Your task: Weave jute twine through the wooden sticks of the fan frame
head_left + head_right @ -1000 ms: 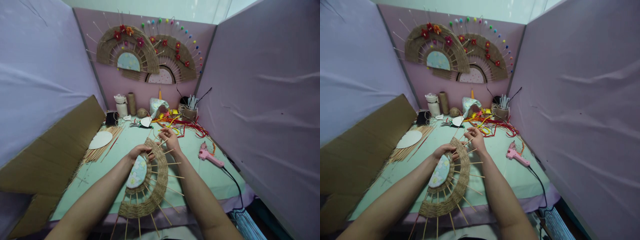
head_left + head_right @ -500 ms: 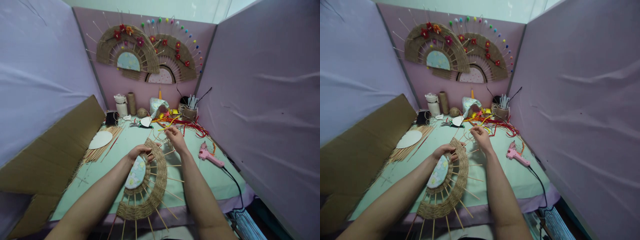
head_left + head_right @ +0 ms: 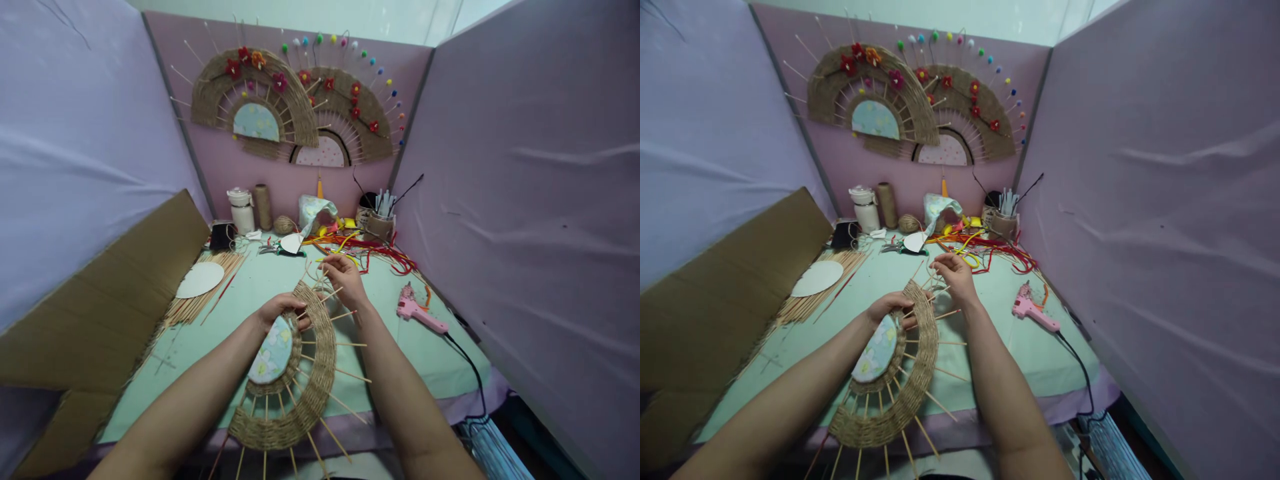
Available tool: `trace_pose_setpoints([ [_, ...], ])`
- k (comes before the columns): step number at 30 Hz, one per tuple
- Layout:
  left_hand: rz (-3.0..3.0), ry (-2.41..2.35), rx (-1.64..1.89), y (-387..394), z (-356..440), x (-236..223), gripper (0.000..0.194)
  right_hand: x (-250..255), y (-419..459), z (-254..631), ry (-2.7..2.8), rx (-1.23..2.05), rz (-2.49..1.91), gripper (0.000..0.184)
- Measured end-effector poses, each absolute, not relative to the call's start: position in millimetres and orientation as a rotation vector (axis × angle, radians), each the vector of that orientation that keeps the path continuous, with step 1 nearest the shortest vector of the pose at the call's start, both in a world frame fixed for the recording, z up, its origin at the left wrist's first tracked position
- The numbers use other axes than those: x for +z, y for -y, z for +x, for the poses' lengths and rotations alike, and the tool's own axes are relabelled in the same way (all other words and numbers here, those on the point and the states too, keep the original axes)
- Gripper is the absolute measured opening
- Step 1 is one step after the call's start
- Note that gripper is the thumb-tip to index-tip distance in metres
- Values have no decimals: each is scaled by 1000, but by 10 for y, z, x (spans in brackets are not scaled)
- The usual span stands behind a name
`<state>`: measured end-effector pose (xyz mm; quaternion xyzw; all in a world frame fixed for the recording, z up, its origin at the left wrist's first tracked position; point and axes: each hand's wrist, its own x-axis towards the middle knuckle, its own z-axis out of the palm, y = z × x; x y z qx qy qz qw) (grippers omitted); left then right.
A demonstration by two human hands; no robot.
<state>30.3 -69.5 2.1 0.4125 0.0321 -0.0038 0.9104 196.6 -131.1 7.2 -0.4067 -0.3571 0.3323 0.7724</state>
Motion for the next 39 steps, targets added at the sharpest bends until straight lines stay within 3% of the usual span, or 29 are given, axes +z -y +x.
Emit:
trace_pose_setpoints([
  [10,919,-130,22,683,318,-41,49,-48,1283,1881,980,861,-1180,19],
  [18,783,-165,-5,602,415,-119,53,-31,1257,1866,1003,734,-1267,18],
  [31,785,-302,156,710,424,-86,41,-138,1218,1949,1046,624,-1333,11],
  [39,870,-169,20,785,389,-44,24,-110,1222,2009,901,680,-1259,20],
])
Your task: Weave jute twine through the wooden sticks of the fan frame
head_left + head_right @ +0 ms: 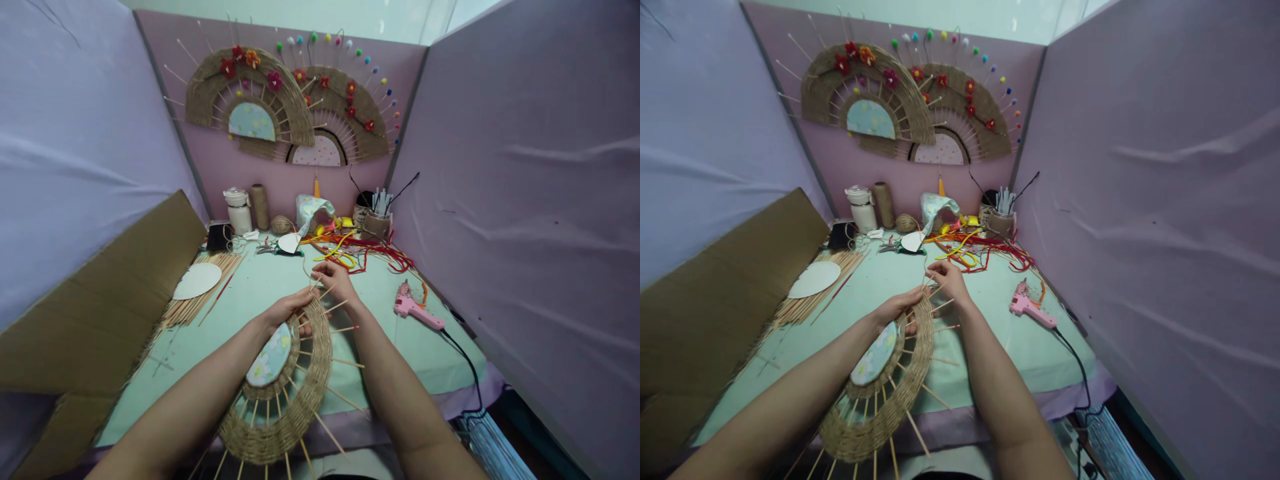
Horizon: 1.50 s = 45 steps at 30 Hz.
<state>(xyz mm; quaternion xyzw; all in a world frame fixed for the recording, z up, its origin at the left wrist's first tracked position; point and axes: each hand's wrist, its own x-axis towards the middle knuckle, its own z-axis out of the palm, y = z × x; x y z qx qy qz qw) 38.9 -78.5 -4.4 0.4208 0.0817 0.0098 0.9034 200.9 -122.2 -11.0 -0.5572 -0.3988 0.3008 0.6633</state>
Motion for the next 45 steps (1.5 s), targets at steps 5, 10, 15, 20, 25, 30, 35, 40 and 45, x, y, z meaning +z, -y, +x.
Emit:
trace_pose_setpoints([
  [5,941,-189,-89,799,385,-51,23,-27,1268,2056,770,741,-1185,27],
  [10,978,-263,46,773,395,9,23,69,1317,2071,714,802,-1045,32],
  [15,1052,-371,199,686,388,78,27,90,1334,2053,660,900,-1086,41],
  [20,1127,-422,281,659,403,77,33,38,1302,2048,687,1037,-1130,55],
  [25,1108,-403,369,658,434,55,35,30,1309,2069,712,1299,-1101,72],
  [30,1175,-401,386,633,441,27,35,58,1336,2065,712,1350,-1075,76],
  [35,1199,-387,411,630,436,26,35,20,1305,2074,663,1312,-1062,74],
  [40,1200,-458,463,664,439,81,35,-22,1276,2104,639,1284,-1075,71],
  [45,1208,-508,518,660,429,135,40,-7,1280,2098,588,1240,-1079,68],
])
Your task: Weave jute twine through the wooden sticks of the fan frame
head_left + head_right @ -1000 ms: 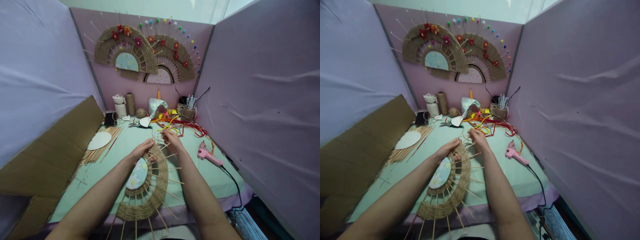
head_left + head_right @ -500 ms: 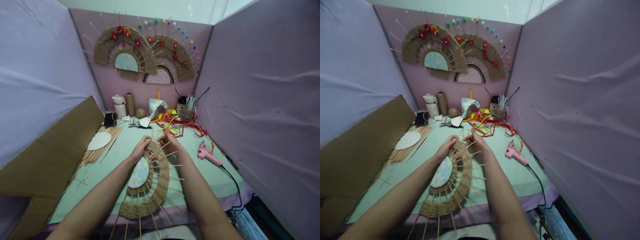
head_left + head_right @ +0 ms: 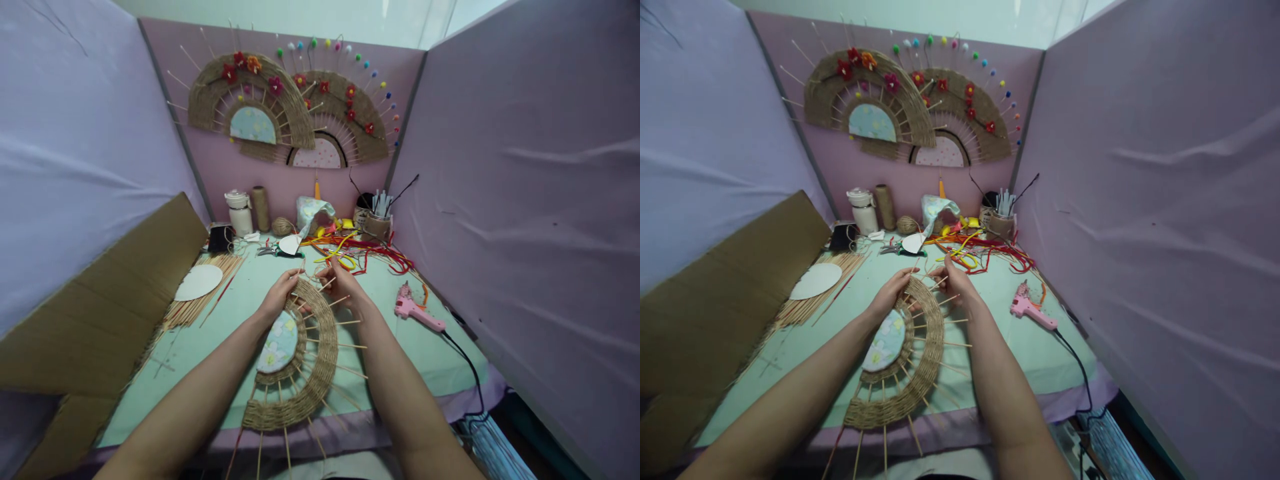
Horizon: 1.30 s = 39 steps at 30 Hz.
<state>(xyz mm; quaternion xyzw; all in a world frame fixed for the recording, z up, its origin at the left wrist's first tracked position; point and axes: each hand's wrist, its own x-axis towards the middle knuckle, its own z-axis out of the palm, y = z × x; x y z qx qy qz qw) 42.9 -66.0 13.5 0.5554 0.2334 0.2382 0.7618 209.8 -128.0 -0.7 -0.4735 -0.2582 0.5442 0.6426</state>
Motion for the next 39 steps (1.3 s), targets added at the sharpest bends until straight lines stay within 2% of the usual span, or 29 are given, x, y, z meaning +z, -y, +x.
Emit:
trace_pose_setpoints([
  [11,1179,-533,564,539,404,116,32,26,1262,2120,505,894,-1017,52],
  [24,1177,-495,548,586,389,181,44,36,1271,2113,479,825,-979,45],
  [32,1202,-494,539,589,401,165,41,80,1285,2091,534,762,-865,39],
  [39,1203,-526,594,533,370,213,39,62,1295,2114,678,722,-923,43],
])
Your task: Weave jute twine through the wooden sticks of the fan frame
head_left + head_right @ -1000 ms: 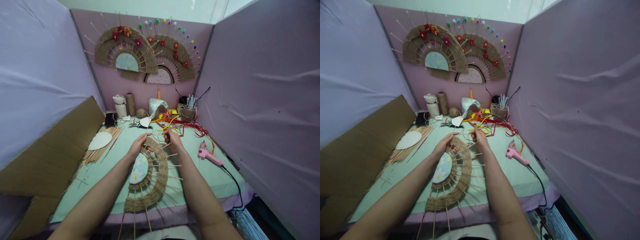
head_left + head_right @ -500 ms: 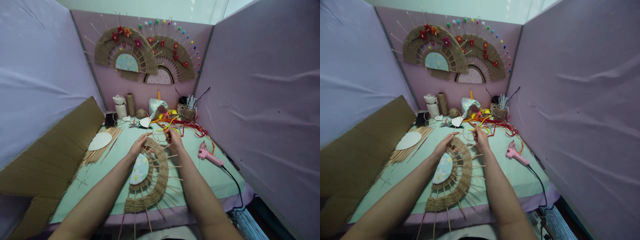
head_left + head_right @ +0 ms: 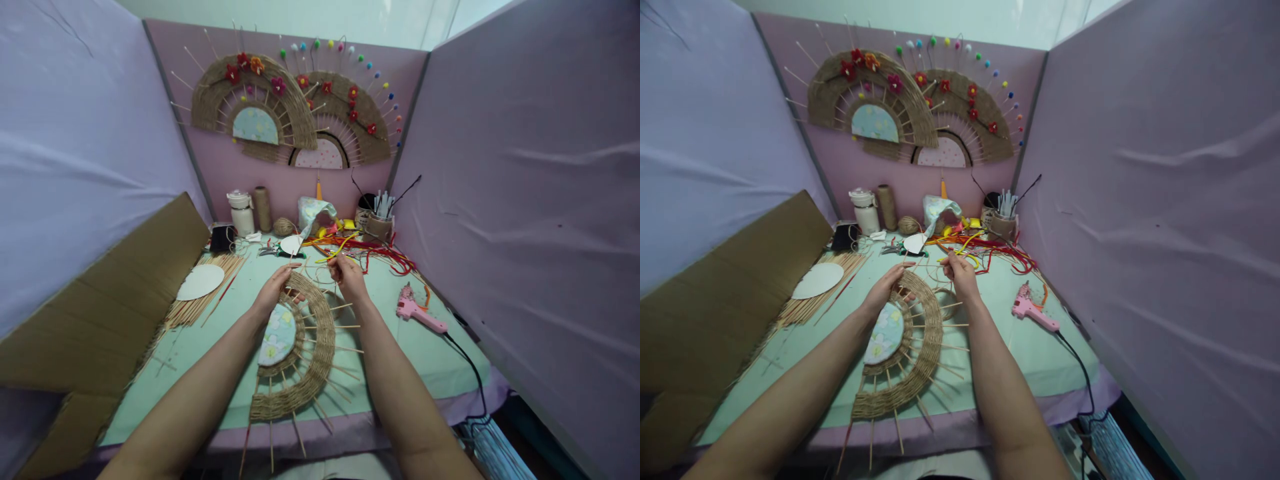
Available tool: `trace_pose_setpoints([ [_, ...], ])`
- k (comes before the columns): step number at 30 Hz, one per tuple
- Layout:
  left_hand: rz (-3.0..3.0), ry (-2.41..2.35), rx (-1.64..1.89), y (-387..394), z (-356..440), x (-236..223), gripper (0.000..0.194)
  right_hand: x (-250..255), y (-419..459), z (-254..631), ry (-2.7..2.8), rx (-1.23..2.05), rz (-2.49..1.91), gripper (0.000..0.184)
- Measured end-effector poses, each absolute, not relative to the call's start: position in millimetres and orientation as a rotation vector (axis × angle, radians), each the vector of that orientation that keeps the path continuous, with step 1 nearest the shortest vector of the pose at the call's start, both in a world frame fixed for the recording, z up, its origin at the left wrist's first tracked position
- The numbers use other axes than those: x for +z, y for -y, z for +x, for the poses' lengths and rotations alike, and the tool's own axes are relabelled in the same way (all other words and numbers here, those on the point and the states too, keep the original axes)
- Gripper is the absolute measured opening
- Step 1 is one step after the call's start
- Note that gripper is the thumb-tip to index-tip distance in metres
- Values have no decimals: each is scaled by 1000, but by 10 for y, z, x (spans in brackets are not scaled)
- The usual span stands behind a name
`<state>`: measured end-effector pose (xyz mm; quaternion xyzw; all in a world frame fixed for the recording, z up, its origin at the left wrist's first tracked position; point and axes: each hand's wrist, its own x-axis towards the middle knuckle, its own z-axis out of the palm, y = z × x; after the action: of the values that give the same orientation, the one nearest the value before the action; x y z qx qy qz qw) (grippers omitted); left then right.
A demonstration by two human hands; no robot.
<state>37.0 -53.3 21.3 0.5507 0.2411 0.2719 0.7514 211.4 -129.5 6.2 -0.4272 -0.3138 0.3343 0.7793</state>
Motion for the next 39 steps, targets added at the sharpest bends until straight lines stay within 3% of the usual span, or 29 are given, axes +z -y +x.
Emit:
trace_pose_setpoints([
  [15,1085,-505,724,429,298,258,42,98,1351,2095,737,960,-1081,63],
  [21,869,-501,744,398,303,249,32,154,1411,2036,827,1323,-992,77],
  [32,645,-540,501,434,254,280,11,139,1417,2084,776,1276,-928,47],
  [39,717,-478,437,365,244,225,10,129,1416,2078,820,1235,-965,46],
])
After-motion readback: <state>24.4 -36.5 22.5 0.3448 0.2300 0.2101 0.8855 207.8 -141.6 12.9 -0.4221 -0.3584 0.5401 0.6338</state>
